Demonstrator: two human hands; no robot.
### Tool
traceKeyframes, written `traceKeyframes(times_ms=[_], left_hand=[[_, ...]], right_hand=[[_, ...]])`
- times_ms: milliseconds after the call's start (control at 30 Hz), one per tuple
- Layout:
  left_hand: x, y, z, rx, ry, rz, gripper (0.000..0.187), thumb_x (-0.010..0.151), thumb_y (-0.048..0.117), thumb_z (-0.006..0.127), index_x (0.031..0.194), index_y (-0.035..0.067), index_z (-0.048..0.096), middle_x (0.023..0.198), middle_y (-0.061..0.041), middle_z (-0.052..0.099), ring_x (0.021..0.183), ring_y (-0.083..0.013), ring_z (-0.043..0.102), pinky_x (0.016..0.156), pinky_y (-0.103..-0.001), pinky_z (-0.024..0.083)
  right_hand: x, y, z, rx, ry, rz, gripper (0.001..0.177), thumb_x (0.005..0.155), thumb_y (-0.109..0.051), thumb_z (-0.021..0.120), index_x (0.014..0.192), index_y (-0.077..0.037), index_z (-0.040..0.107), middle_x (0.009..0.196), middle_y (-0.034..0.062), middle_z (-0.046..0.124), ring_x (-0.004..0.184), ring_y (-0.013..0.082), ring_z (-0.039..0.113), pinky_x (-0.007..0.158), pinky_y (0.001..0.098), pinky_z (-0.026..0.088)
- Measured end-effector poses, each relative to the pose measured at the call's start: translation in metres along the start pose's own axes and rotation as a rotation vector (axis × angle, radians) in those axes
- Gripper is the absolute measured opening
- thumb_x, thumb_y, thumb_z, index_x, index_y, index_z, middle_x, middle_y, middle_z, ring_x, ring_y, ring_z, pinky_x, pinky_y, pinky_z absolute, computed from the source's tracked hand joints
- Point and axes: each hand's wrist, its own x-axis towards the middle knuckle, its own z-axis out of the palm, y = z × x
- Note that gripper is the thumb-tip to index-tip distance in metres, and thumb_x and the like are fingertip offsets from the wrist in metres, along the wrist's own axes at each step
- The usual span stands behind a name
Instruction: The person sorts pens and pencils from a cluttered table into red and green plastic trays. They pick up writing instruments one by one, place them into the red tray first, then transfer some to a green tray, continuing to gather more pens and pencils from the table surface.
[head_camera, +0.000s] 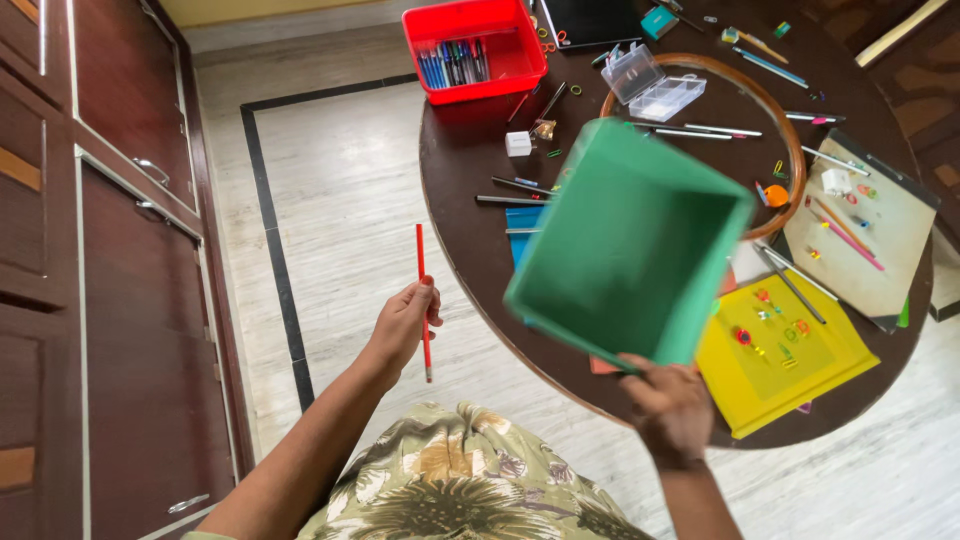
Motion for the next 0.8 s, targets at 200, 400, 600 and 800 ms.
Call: traceKeyframes(times_ms=[200,400,600,800], left_hand=[[0.000,0.036,0.005,-0.125,0.107,0.075,0.045,0.101,0.051,0.037,0.123,0.019,0.060,0.134,-0.001,0.068,0.137,-0.0168,0.049,0.100,-0.044,0.044],[-0.016,0.071,0.002,-0.351,0.116,-0.096,0.067,0.094,0.062,0.034,0.157,0.039,0.037,0.171,0.009,0.024,0.154,-0.0219,0.012,0.110,-0.061,0.029],[0.003,0.077,-0.014,-0.356,0.205,-0.018,0.061,0.096,0.047,0.051,0.154,0.047,0.035,0.157,0.007,0.043,0.139,-0.0191,0.049,0.097,-0.047,0.051],[0.039,0.074,-0.041,-0.391,0.270,0.362,0.080,0.096,0.018,0.064,0.162,0.032,0.021,0.149,-0.012,0.046,0.116,-0.0259,0.067,0.089,-0.041,0.066]], right_hand=[[0.052,-0.054,0.017,0.166,-0.015,-0.204,0.011,0.077,-0.004,0.069,0.073,-0.013,0.073,0.106,-0.0034,0.077,0.074,0.0182,0.068,0.081,0.0348,0.052],[0.097,-0.099,0.043,0.201,-0.008,-0.182,0.010,0.085,-0.009,0.069,0.079,-0.014,0.075,0.103,-0.0053,0.076,0.071,0.0174,0.067,0.079,0.0377,0.048],[0.141,-0.137,0.061,0.227,-0.023,-0.216,0.012,0.083,-0.006,0.068,0.084,-0.015,0.076,0.108,-0.0045,0.076,0.073,0.0173,0.068,0.077,0.0382,0.047],[0.182,-0.163,0.086,0.187,-0.018,-0.245,0.017,0.074,-0.002,0.066,0.080,-0.016,0.075,0.112,-0.0028,0.076,0.077,0.0187,0.071,0.080,0.0395,0.049]])
